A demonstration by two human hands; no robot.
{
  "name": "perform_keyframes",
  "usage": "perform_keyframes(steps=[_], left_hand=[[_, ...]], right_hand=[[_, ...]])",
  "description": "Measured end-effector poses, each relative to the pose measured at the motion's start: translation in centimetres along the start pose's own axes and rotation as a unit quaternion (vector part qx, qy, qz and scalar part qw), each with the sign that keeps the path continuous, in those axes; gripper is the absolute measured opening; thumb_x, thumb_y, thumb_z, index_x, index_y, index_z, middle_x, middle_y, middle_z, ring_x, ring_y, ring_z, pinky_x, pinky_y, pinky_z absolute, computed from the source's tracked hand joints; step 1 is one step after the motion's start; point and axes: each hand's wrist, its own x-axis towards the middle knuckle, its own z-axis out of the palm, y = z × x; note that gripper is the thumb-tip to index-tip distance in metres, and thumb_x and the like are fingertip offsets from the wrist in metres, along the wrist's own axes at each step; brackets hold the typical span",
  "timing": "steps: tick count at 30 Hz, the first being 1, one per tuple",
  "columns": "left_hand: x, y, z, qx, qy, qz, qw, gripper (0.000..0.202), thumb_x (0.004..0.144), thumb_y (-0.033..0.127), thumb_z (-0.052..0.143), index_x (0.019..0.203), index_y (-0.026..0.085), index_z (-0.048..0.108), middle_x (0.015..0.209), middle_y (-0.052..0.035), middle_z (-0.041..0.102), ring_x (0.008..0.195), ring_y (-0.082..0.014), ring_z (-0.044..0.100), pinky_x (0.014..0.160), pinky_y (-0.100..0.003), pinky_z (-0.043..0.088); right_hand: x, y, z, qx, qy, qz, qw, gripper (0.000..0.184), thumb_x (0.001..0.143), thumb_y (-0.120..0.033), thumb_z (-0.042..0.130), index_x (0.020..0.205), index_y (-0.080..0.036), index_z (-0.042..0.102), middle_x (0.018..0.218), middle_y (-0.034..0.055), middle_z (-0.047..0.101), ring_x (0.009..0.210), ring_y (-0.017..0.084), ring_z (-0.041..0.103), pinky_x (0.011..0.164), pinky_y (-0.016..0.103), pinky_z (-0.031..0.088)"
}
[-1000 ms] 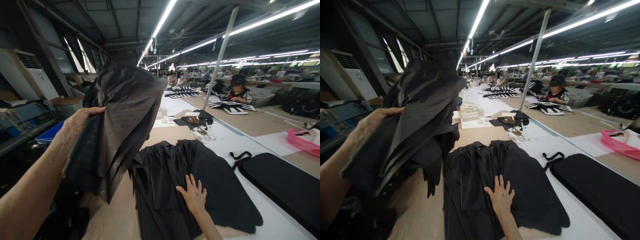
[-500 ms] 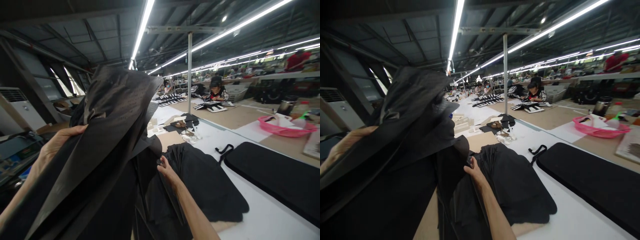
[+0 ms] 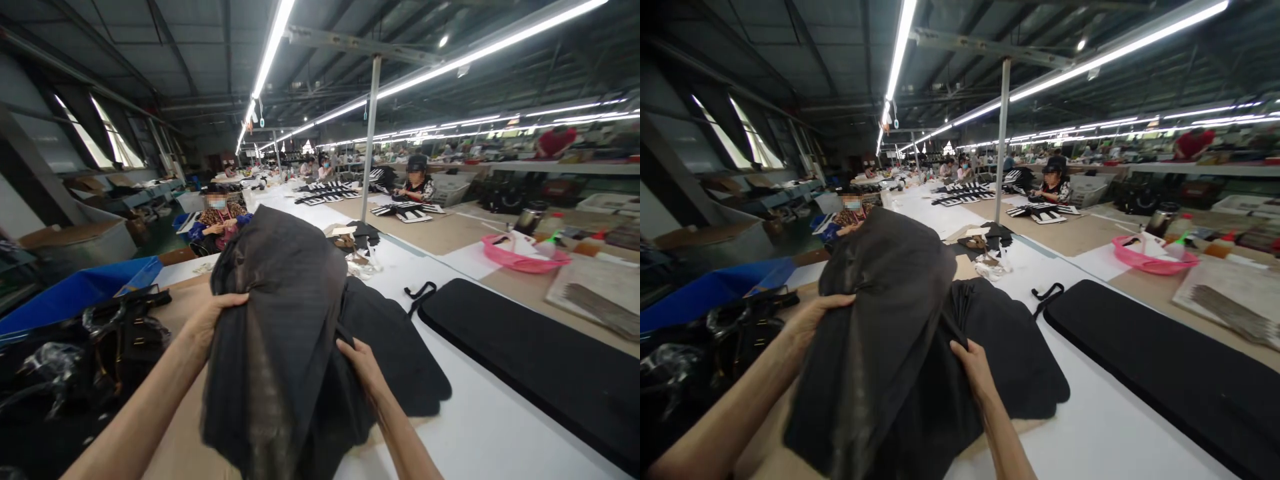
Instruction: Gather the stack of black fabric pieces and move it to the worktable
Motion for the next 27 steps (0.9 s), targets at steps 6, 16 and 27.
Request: perform_keyframes(steps=[6,16,27], left_hand=[[2.3,-3.8,4.0,-0.022,-0.070,-0.032,0.997,0.031,0.063,0.007,0.062,0.094,0.004,0.065,0.068,-0.0112,0.070,0.057,-0.0264,0.066,0.058,-0.038,0.059],[7.0,-11.8,7.6,-0.051,-0.075,-0.032,0.995,0.022,0.061,0.013,0.066,0.083,0.008,0.067,0.069,-0.0103,0.069,0.059,-0.0239,0.066,0.067,-0.036,0.058],[14.0,-24.4,3.1,-0.004,0.055,-0.005,0.998,0.019,0.055,0.007,0.071,0.071,0.014,0.065,0.070,-0.0079,0.069,0.071,-0.0249,0.067,0.070,-0.034,0.055]], right_hand=[[-0.9,-5.3,-4.4,-0.010,0.046,-0.007,0.999,0.028,0.066,-0.042,0.073,0.079,-0.019,0.064,0.063,0.0008,0.067,0.059,0.022,0.062,0.059,0.032,0.048],[1.0,-7.3,-10.2,-0.111,0.119,-0.036,0.986,0.029,0.072,-0.040,0.067,0.090,-0.017,0.063,0.074,0.0032,0.070,0.065,0.023,0.065,0.060,0.032,0.050],[2.3,1.5,-18.2,-0.410,0.221,0.018,0.885,0.025,0.087,-0.037,0.056,0.096,-0.014,0.060,0.096,0.0049,0.063,0.088,0.020,0.060,0.084,0.042,0.045]])
